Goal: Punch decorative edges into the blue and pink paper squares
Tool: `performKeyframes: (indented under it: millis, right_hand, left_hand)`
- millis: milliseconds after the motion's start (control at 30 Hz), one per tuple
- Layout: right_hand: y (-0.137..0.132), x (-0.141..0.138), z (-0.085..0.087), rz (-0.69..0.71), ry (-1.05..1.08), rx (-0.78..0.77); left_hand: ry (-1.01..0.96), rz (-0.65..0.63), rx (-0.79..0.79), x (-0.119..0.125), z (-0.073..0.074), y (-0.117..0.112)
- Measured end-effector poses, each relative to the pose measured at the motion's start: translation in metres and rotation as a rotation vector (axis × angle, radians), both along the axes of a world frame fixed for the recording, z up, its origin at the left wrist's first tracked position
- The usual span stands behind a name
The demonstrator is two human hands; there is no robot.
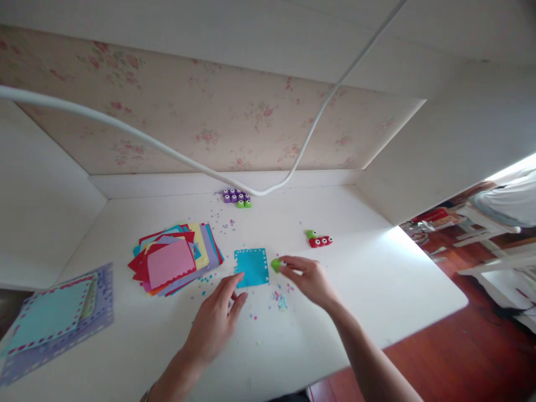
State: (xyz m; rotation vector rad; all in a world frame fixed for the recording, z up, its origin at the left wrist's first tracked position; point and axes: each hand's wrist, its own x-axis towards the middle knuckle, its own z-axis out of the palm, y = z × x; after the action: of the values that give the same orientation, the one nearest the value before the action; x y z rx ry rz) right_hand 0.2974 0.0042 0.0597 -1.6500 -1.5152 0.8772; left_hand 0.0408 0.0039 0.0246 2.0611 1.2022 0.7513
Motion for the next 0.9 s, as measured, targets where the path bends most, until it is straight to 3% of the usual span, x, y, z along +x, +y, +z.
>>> performKeyframes:
  millis: [100, 200, 333, 500, 667, 800, 900]
  right_hand:
    - [0.018, 0.056, -0.007, -0.38, -0.116, 0.021]
    - [0.036, 0.102, -0.008, -0.57, -0.425, 0.011]
    - [0.051, 0.129, -0.014, -0.563, -0.624, -0.09]
    - [0.059, 0.132, -0.03, -0.505, -0.646, -0.142]
    - [0.061, 0.132, -0.033, -0.461, -0.641, -0.189]
    - [0.059, 0.133, -0.029, -0.465, -0.628, -0.1]
    - [0.056, 0.131, -0.026, -0.46, -0.639, -0.004]
  left_hand:
    - [-0.008, 0.022, -0.043, -0.008, -0.012, 0.0]
    - [-0.026, 0.031, -0.064, -0.015, -0.026, -0.001]
    - [-0.042, 0.04, -0.04, -0.019, -0.034, -0.002]
    - [-0.053, 0.049, 0.008, -0.021, -0.035, -0.002]
    - [-0.071, 0.049, -0.026, -0.021, -0.037, 0.0]
    - [-0.095, 0.047, -0.087, -0.021, -0.036, 0.001]
    - [-0.125, 0.042, -0.142, -0.021, -0.027, 0.006]
